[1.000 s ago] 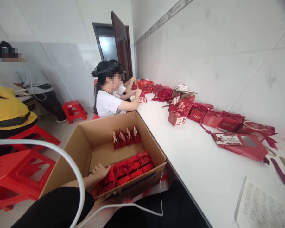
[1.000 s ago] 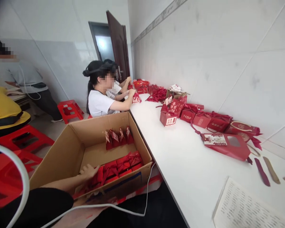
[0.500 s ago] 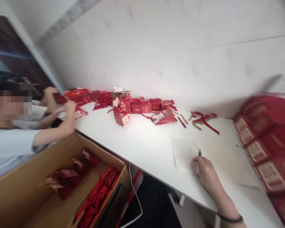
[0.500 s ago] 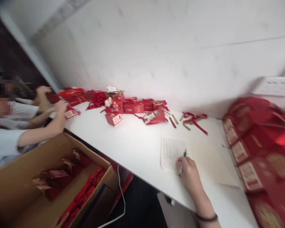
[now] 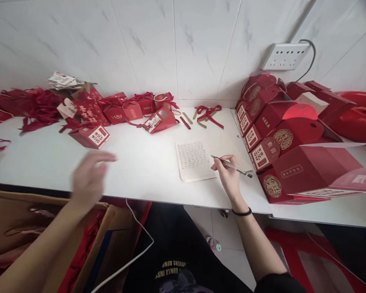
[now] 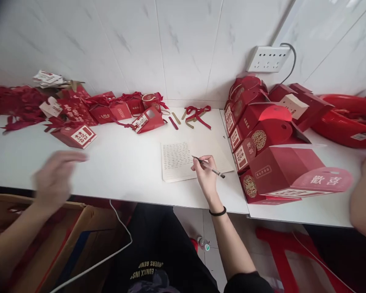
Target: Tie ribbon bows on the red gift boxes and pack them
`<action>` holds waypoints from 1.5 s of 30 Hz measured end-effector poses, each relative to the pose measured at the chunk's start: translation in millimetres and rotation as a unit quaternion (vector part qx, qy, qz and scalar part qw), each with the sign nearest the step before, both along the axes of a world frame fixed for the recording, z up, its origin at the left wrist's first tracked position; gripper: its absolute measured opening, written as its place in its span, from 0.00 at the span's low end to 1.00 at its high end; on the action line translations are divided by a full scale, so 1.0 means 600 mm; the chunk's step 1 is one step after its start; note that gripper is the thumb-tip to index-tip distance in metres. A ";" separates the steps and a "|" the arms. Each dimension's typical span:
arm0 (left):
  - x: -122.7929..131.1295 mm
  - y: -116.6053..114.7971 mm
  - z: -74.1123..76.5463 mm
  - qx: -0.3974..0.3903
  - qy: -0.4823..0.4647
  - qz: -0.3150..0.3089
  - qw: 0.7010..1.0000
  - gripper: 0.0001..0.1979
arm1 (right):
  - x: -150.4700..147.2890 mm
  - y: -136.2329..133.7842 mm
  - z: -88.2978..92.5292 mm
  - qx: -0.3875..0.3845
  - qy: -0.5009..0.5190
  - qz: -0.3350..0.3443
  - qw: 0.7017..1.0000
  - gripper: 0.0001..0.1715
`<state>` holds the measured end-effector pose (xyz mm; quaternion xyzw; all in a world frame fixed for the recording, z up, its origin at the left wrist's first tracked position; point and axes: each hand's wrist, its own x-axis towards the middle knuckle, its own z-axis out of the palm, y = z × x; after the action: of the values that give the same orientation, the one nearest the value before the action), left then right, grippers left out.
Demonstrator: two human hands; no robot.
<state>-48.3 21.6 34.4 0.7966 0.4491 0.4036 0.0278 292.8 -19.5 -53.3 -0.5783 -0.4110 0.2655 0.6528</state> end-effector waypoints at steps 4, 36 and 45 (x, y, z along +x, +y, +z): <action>0.230 0.122 -0.052 -0.159 0.039 -0.209 0.964 0.15 | 0.006 0.032 -0.007 -0.042 0.043 0.071 0.996 0.12; 0.403 0.187 -0.191 -0.160 0.137 -0.187 0.960 0.17 | 0.001 0.067 -0.021 -0.177 -0.238 0.064 0.953 0.20; 0.402 0.187 -0.189 -0.165 0.121 -0.197 0.959 0.17 | 0.000 0.068 -0.021 -0.160 -0.245 0.049 0.955 0.20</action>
<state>192.8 133.5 -79.3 0.8965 0.3437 0.2114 0.1832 292.7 21.2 -66.0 -0.7016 -0.5384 0.2091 0.4174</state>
